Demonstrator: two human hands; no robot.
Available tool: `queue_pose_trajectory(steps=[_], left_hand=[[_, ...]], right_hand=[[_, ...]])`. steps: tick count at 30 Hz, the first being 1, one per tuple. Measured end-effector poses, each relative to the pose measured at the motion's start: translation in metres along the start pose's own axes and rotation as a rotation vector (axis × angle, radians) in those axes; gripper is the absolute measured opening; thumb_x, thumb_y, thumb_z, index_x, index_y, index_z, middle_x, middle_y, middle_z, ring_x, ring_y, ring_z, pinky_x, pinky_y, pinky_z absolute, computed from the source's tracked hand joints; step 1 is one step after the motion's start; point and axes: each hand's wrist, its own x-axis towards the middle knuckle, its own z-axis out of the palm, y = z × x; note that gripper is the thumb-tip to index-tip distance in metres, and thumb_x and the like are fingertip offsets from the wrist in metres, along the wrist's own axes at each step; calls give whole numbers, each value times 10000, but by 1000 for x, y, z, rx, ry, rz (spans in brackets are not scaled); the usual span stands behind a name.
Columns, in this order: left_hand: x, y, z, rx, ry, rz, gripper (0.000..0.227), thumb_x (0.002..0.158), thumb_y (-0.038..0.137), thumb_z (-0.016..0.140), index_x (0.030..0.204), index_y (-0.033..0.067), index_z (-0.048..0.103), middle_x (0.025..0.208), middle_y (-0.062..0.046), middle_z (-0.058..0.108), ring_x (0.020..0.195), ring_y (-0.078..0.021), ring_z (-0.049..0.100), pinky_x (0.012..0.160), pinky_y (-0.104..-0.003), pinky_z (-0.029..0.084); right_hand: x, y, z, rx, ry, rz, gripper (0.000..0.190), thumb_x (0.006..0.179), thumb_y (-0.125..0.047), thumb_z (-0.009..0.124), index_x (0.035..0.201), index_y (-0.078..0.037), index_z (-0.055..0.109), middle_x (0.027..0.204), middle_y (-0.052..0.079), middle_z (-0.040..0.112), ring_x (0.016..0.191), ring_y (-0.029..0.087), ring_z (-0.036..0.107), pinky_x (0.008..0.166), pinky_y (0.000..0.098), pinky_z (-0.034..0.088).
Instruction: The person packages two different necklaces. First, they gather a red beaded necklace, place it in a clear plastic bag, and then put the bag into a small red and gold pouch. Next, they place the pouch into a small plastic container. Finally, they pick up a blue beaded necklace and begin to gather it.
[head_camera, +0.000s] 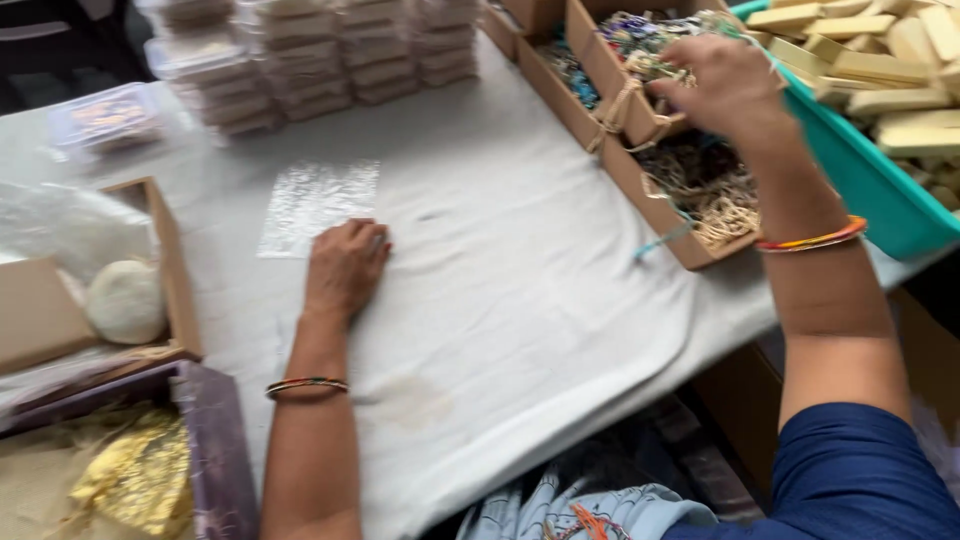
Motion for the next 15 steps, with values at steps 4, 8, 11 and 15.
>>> queue_pose_trajectory(steps=[4,8,11,15], left_hand=[[-7,3,4,155,58,15,287,984,340,667,1190,147,715,1236,-63,698,1103,-240,658,1046,-443,472],[-13,11,3,226,83,-69,304,986,393,655,1150,151,738,1184,-65,705,1084,-241,665,991,-431,481],[-15,21,-5,430,-16,-221,366,1036,487,616,1117,156,747,1154,-57,712,1039,-212,681,1043,-463,462],[-23,14,-6,586,-29,-412,484,1090,569,567,1114,123,754,1113,-87,720,1036,-236,686,1052,-503,439]], right_hand=[[-58,105,10,-16,-272,356,251,958,-410,768,1124,-227,808,1079,83,764,978,277,707,892,446,550],[-97,147,47,-68,-512,455,284,884,-428,791,1110,-260,827,1032,69,785,935,265,736,891,431,585],[-104,134,71,-120,-596,599,447,854,-593,783,1114,-231,813,1027,98,794,946,298,747,872,451,600],[-105,120,101,-119,-516,675,603,803,-698,800,1067,-155,803,1050,149,758,977,337,711,866,468,577]])
